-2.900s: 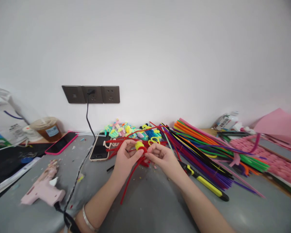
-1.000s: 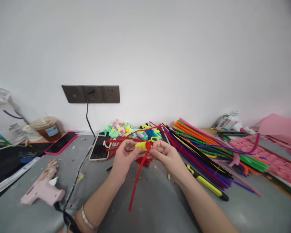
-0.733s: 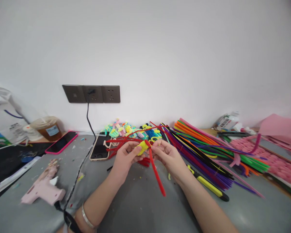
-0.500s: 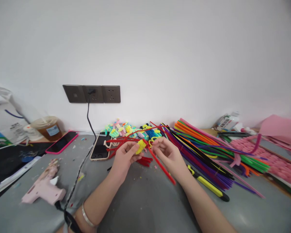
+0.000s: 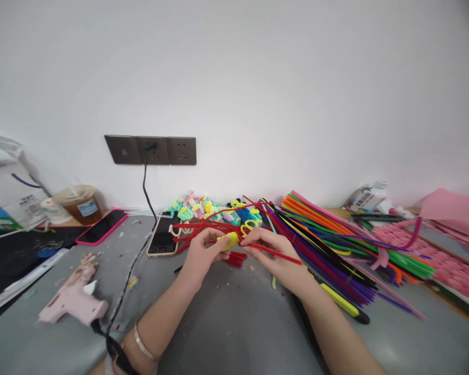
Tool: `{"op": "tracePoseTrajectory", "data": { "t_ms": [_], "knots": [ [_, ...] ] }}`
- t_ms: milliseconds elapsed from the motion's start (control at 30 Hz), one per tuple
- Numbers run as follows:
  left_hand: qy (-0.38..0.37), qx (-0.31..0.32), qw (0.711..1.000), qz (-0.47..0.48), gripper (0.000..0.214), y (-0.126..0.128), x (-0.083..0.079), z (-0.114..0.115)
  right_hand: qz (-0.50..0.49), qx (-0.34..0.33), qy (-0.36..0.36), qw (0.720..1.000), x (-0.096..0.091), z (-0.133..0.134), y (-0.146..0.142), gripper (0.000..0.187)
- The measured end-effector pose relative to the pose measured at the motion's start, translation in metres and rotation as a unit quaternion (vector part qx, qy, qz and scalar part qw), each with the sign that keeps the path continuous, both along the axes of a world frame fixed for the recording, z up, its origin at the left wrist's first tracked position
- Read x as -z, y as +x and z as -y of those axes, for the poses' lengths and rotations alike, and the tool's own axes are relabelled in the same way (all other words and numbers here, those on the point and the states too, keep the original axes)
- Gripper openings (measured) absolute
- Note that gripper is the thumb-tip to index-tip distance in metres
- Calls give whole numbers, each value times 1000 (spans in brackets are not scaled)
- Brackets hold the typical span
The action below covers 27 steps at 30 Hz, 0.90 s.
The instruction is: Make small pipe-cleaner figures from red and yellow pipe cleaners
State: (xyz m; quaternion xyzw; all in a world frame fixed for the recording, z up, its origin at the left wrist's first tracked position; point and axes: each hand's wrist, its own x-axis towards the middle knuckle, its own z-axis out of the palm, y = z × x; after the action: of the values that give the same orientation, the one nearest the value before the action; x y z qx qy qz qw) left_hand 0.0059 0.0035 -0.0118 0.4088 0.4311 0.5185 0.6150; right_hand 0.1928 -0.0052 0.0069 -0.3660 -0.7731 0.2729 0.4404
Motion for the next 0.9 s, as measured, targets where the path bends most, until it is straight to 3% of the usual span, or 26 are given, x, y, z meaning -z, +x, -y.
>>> {"op": "tracePoseTrajectory", "data": {
  "t_ms": [267, 500, 900],
  "knots": [
    [41, 48, 997, -46, 40, 0, -2, 3, -70, -8, -70, 995, 3, -1, 4, 12],
    [44, 104, 992, -57, 36, -1, -5, 3, -192, -44, -161, 967, -1, -6, 8, 23],
    [39, 171, 984, -16, 28, -3, -6, 6, -225, -52, -241, 943, -2, -6, 9, 32]
  ]
}}
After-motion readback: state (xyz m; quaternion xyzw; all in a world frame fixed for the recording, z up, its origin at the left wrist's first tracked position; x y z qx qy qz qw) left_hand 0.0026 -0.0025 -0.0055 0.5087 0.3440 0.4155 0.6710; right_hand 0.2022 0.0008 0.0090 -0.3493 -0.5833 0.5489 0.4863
